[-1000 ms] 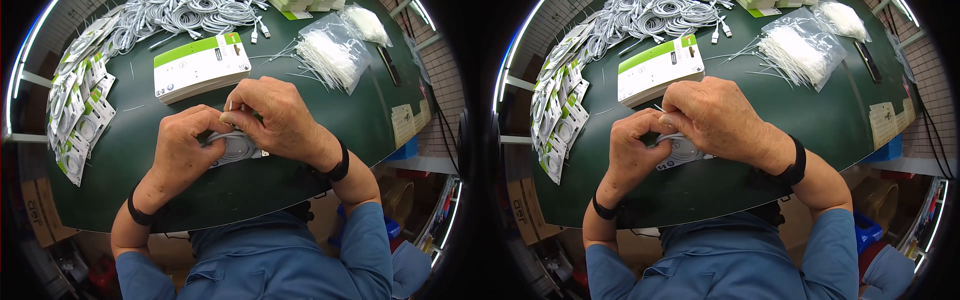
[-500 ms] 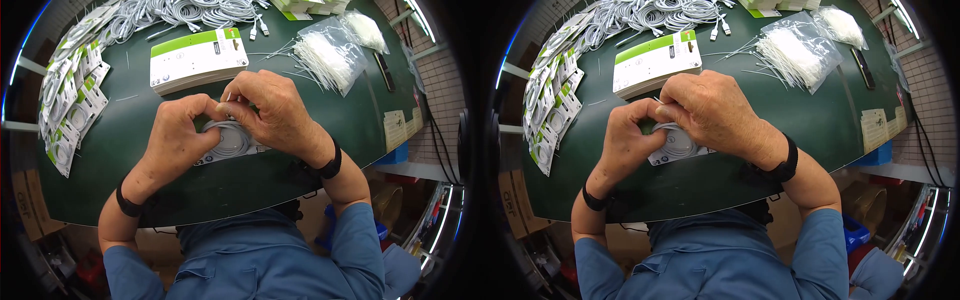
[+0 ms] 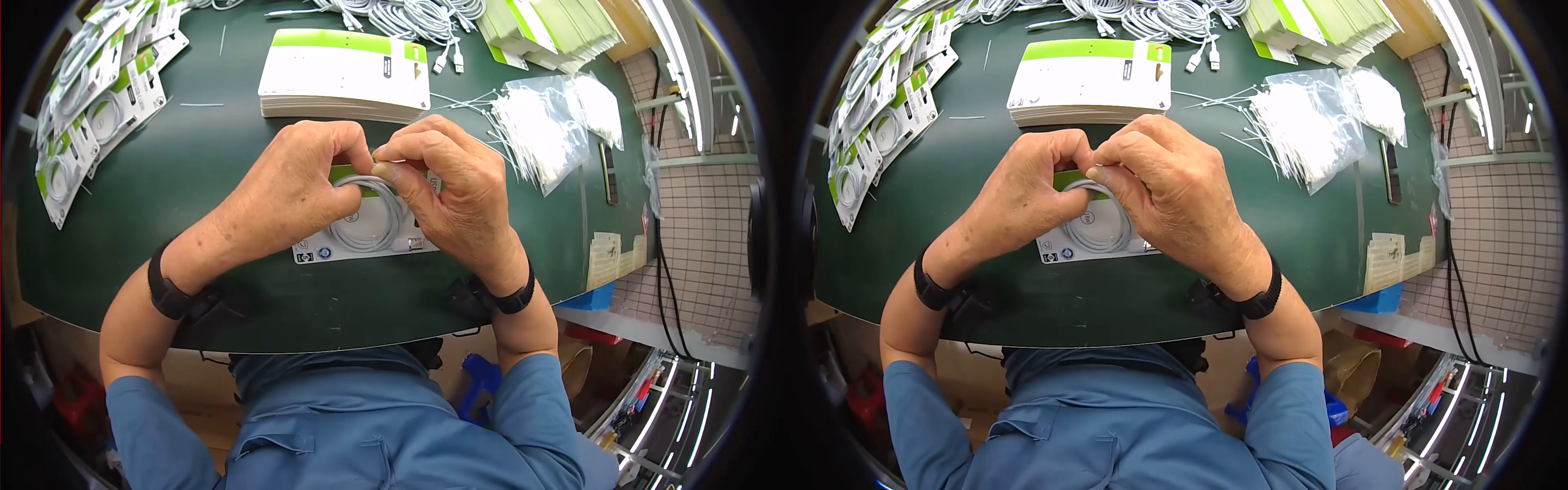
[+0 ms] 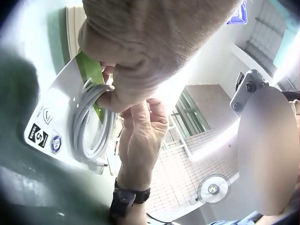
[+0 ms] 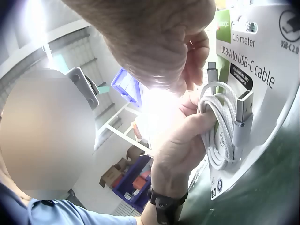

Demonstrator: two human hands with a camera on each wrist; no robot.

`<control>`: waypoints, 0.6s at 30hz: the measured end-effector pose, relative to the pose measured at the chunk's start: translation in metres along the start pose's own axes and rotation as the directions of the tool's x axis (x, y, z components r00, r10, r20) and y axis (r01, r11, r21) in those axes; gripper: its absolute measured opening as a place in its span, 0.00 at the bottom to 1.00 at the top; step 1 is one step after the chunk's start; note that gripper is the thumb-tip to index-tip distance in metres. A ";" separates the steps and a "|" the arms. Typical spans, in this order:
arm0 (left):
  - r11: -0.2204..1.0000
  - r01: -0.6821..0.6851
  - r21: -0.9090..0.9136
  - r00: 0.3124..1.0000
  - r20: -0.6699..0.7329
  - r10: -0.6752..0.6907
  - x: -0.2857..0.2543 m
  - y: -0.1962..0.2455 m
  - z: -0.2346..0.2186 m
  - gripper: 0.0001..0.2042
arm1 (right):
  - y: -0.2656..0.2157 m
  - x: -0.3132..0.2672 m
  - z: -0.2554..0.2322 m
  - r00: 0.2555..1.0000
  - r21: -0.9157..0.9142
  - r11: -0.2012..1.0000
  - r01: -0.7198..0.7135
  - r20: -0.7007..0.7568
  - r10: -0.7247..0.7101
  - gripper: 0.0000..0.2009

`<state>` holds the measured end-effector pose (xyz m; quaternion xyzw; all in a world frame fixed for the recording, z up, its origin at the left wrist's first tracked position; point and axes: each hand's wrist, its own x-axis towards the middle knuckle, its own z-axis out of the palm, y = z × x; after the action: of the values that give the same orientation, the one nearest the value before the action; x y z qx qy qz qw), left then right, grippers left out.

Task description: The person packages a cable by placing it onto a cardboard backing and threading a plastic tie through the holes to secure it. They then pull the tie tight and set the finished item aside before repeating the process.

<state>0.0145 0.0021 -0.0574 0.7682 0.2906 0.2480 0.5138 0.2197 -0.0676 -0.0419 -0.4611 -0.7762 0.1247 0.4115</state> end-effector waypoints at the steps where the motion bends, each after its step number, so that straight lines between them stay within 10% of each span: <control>1: 1.000 0.008 -0.003 1.000 0.012 -0.008 0.000 0.000 0.000 0.08 | -0.001 0.000 0.000 1.000 0.020 1.000 -0.015 -0.003 0.015 0.06; 18: 0.999 -0.029 0.030 0.999 -0.044 0.031 -0.001 -0.003 0.004 0.07 | 0.003 -0.003 0.000 0.995 0.060 0.993 -0.102 -0.003 0.103 0.07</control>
<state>0.0154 -0.0002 -0.0620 0.7742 0.2939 0.2683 0.4921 0.2223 -0.0681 -0.0454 -0.4882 -0.7461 0.1674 0.4207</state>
